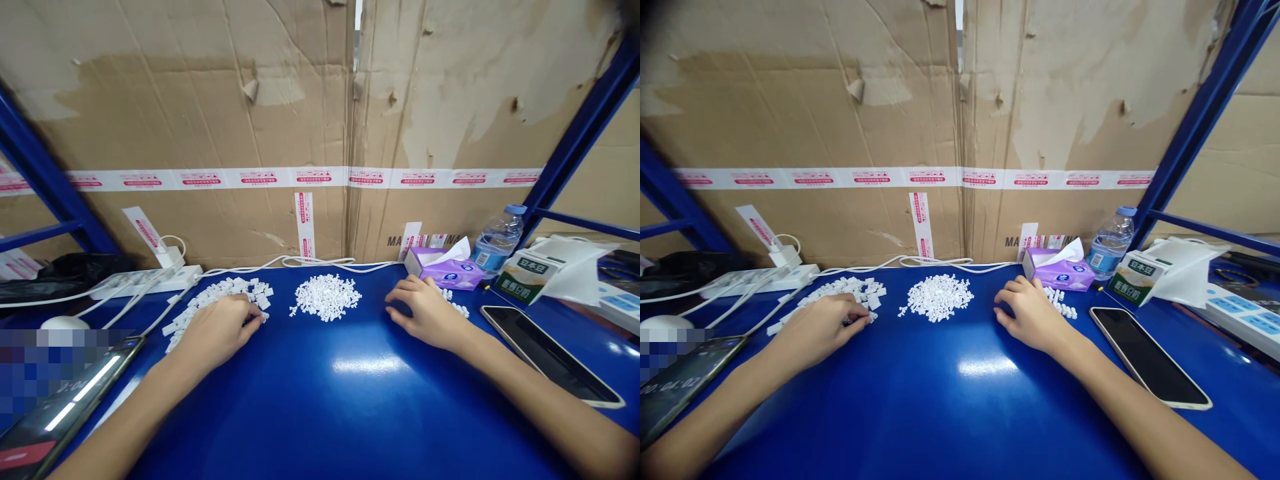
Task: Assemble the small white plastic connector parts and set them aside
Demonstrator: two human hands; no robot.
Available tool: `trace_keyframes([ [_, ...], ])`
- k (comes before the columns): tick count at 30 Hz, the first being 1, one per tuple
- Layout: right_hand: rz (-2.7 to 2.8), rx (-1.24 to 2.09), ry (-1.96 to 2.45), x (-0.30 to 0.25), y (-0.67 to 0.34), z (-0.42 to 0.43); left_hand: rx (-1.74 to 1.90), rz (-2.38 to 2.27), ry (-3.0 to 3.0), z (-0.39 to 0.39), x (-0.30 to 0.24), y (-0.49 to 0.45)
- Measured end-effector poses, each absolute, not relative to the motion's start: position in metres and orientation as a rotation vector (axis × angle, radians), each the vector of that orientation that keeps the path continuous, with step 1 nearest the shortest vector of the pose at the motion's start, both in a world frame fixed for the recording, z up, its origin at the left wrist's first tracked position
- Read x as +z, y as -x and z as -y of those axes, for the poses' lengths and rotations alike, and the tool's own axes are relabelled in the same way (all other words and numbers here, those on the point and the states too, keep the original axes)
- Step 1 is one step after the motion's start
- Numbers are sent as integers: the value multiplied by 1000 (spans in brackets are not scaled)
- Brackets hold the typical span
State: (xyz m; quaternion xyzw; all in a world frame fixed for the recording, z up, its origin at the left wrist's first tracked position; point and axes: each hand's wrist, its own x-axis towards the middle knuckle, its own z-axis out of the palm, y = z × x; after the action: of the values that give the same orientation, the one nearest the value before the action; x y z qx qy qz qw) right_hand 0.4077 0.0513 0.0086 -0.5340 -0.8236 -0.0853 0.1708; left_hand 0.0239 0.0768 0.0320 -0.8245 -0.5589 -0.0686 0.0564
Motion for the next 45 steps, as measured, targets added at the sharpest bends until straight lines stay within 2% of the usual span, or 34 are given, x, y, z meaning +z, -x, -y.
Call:
trace_keyframes([
  [5,2347,-215,1510,9,-403,-50,-206,1552,2684,-65,32,-36],
  [15,2364,-165,1468,8,-397,-48,-467,1335,2705,-74,18,-57],
  [28,2339,-106,1444,11,-394,-44,-249,1408,2623,-73,25,-35],
  [35,2404,39,1306,4,-370,-46,-452,1212,2954,-55,16,-87],
  [45,2453,394,1003,8,-354,-88,-775,1404,3180,-68,10,-111],
])
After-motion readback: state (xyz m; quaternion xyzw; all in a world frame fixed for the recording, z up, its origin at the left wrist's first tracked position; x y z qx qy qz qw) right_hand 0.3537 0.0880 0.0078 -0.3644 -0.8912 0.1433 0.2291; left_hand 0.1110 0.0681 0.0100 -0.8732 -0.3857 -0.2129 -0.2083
